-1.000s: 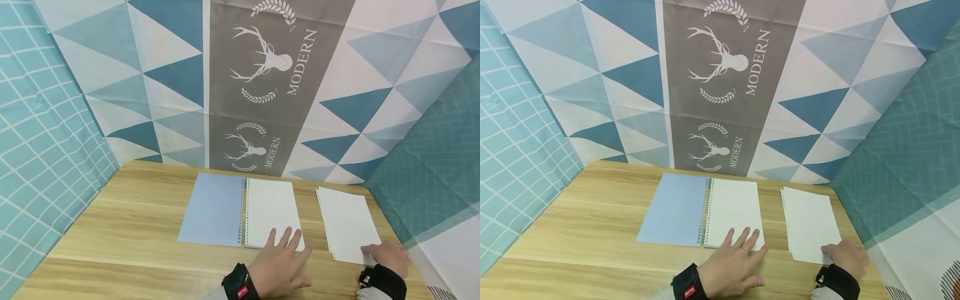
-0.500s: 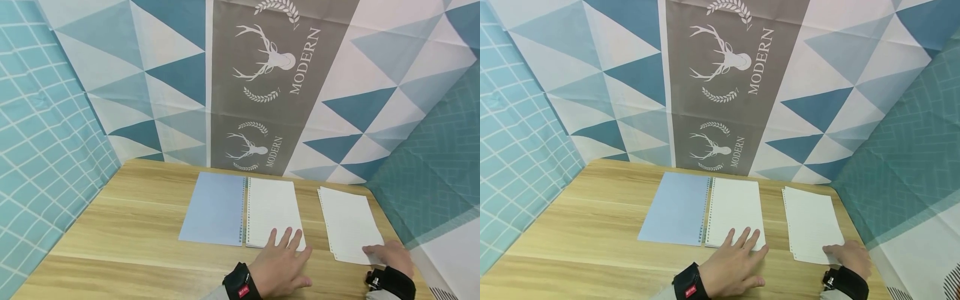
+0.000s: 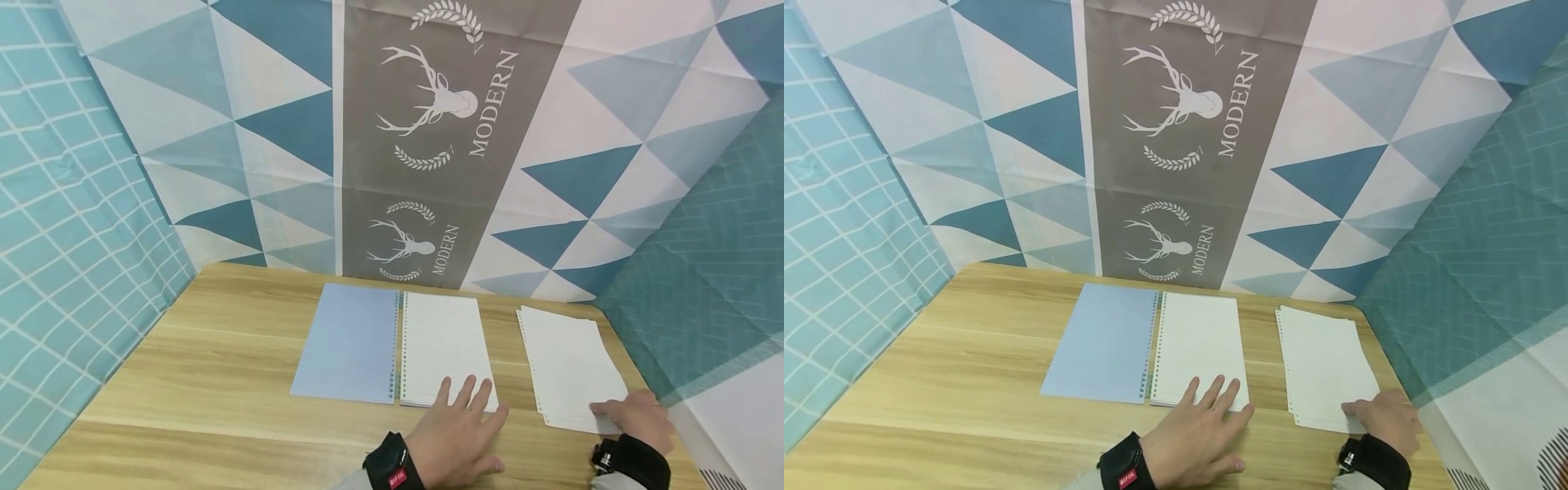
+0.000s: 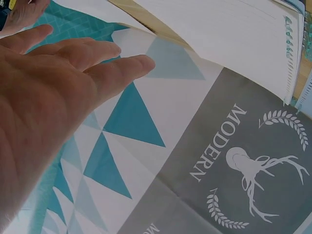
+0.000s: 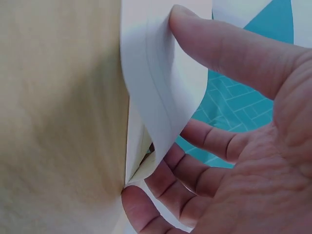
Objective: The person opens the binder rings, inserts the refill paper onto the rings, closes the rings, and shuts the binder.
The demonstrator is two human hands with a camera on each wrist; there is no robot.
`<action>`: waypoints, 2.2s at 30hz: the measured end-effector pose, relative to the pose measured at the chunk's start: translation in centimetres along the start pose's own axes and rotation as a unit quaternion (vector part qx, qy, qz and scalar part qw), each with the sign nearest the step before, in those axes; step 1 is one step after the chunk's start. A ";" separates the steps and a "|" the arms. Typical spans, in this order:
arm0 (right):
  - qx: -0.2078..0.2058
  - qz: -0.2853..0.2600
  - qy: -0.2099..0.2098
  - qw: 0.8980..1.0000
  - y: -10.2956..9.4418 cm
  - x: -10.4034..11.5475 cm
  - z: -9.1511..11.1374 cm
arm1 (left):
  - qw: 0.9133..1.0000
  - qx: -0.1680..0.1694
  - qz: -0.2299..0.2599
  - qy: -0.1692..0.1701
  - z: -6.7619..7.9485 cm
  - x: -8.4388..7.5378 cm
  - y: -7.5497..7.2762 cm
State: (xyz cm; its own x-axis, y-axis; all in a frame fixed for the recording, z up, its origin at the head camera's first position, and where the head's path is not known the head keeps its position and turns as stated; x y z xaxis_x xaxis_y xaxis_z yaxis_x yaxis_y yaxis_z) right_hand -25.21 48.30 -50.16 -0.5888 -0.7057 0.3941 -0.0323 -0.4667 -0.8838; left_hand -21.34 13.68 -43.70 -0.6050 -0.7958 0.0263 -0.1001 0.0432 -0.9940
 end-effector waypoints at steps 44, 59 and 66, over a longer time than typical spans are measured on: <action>-0.082 -0.002 -0.022 0.996 -1.1 1.3 1.2 | 0.999 0.014 -0.017 0.024 0.2 -0.6 0.8; -0.239 -0.122 -0.056 0.962 -3.5 0.5 1.7 | 0.999 0.021 -0.007 0.028 0.2 -0.7 0.9; -0.232 -0.128 -0.062 0.962 -3.4 0.2 1.7 | 0.999 0.023 -0.008 0.023 0.2 -0.6 0.9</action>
State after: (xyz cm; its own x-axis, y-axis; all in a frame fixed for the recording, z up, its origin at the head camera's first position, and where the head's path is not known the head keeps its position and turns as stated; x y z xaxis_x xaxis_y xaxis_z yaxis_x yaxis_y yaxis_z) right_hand -23.87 48.87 -46.67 -0.4148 -0.6708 0.6148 -0.5367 -0.3653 -0.7606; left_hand -20.91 14.13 -44.64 -0.6391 -0.7678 0.0451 -0.0732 0.0024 -0.9973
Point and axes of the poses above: each hand's wrist, its own z-axis away from the middle knuckle, its own y-axis out of the palm, x = y × z, the point moved 9 cm from there along -z, towards the middle knuckle, and after that the axes turned 14 degrees about -y, right-handed, at the moved point
